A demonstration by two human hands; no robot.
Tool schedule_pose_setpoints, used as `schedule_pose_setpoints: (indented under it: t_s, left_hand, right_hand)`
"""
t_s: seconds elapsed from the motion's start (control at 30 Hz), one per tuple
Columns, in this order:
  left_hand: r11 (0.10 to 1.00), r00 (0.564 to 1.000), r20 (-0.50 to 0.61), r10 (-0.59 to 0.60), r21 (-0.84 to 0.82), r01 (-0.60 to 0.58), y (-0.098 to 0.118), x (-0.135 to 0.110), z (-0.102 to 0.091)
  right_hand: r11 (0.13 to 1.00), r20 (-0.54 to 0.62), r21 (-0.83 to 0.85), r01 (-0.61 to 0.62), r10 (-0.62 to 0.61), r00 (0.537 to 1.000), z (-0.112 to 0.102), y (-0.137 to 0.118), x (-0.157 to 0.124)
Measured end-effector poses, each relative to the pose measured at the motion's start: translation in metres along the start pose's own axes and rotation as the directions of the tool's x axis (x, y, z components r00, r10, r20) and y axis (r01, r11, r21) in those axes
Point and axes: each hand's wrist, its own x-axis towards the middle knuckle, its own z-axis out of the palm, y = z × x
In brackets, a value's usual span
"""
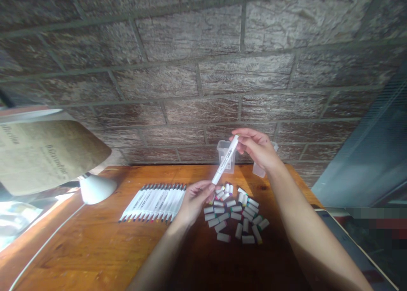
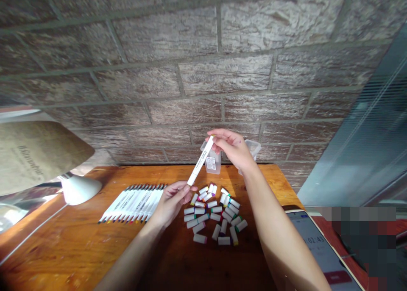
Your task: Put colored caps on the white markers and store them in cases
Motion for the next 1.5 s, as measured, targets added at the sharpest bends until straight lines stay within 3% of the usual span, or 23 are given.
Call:
schedule_pose_setpoints:
  t_s: [0.1,0.17,0.2,0.3,0.37,0.5,0.67,0.87,0.93,1.0,1.07,1.17,1.27,1.33,1.4,1.5]
  left_hand:
    - [0.996,0.999,-0.046,0.009,-0.088,-0.013,0.001,0.003,0.0]
    - [0.983,0.991,-0.135,0.023,-0.178,-0.047,0.002,0.006,0.0]
    - [0.976,0.984,-0.177,0.029,-0.208,-0.066,0.003,0.007,-0.001]
    - [0.971,0.968,-0.245,0.049,-0.215,-0.104,0.003,0.01,-0.002]
    - [0.971,0.963,-0.259,0.076,-0.199,-0.13,0.004,0.01,-0.003]
    - [0.967,0.959,-0.26,0.114,-0.193,-0.167,0.006,0.01,-0.003]
    - [0.963,0.955,-0.266,0.133,-0.191,-0.187,0.007,0.011,-0.005]
    - [0.966,0.959,-0.256,0.126,-0.189,-0.177,0.006,0.011,-0.004]
    - [0.964,0.959,-0.252,0.13,-0.195,-0.182,0.006,0.011,-0.003]
    - [0.96,0.954,-0.266,0.137,-0.201,-0.194,0.007,0.01,-0.002]
    - [0.959,0.944,-0.303,0.128,-0.205,-0.195,0.009,0.01,-0.001]
    - [0.964,0.932,-0.353,0.083,-0.209,-0.165,0.01,0.01,-0.002]
    - [0.966,0.925,-0.374,0.058,-0.211,-0.146,0.009,0.011,-0.004]
    - [0.967,0.924,-0.378,0.06,-0.207,-0.148,0.008,0.012,-0.005]
    - [0.968,0.924,-0.378,0.06,-0.202,-0.146,0.006,0.012,-0.005]
    - [0.971,0.921,-0.385,0.053,-0.196,-0.138,0.005,0.013,-0.006]
  right_hand:
    - [0.999,0.078,-0.042,-0.012,0.015,0.997,-0.015,-0.008,-0.003]
    - [0.984,0.202,-0.162,-0.077,0.109,0.973,-0.029,-0.017,-0.007]
    - [0.961,0.281,-0.235,-0.144,0.209,0.937,-0.036,-0.02,-0.01]
    - [0.855,0.428,-0.413,-0.314,0.487,0.761,-0.044,-0.025,-0.015]
    - [0.795,0.46,-0.498,-0.345,0.58,0.672,-0.037,-0.022,-0.017]
    - [0.719,0.484,-0.626,-0.304,0.663,0.571,-0.01,-0.009,-0.02]
    - [0.703,0.506,-0.644,-0.301,0.687,0.522,0.01,-0.003,-0.023]
    - [0.682,0.536,-0.626,-0.378,0.729,0.426,0.025,0.001,-0.028]
    - [0.717,0.573,-0.598,-0.359,0.695,0.434,0.028,0.003,-0.027]
    - [0.757,0.594,-0.575,-0.31,0.647,0.478,0.027,0.004,-0.025]
    - [0.789,0.588,-0.55,-0.275,0.599,0.543,0.021,0.004,-0.022]
    - [0.842,0.521,-0.462,-0.278,0.511,0.684,0.006,0.004,-0.017]
    - [0.912,0.359,-0.337,-0.235,0.355,0.863,-0.01,0.007,-0.012]
    - [0.936,0.213,-0.305,-0.177,0.248,0.945,-0.017,0.01,-0.008]
    - [0.944,0.072,-0.307,-0.12,0.149,0.986,-0.021,0.014,-0.004]
    - [0.945,-0.093,-0.324,-0.037,0.007,0.996,-0.022,0.02,0.003]
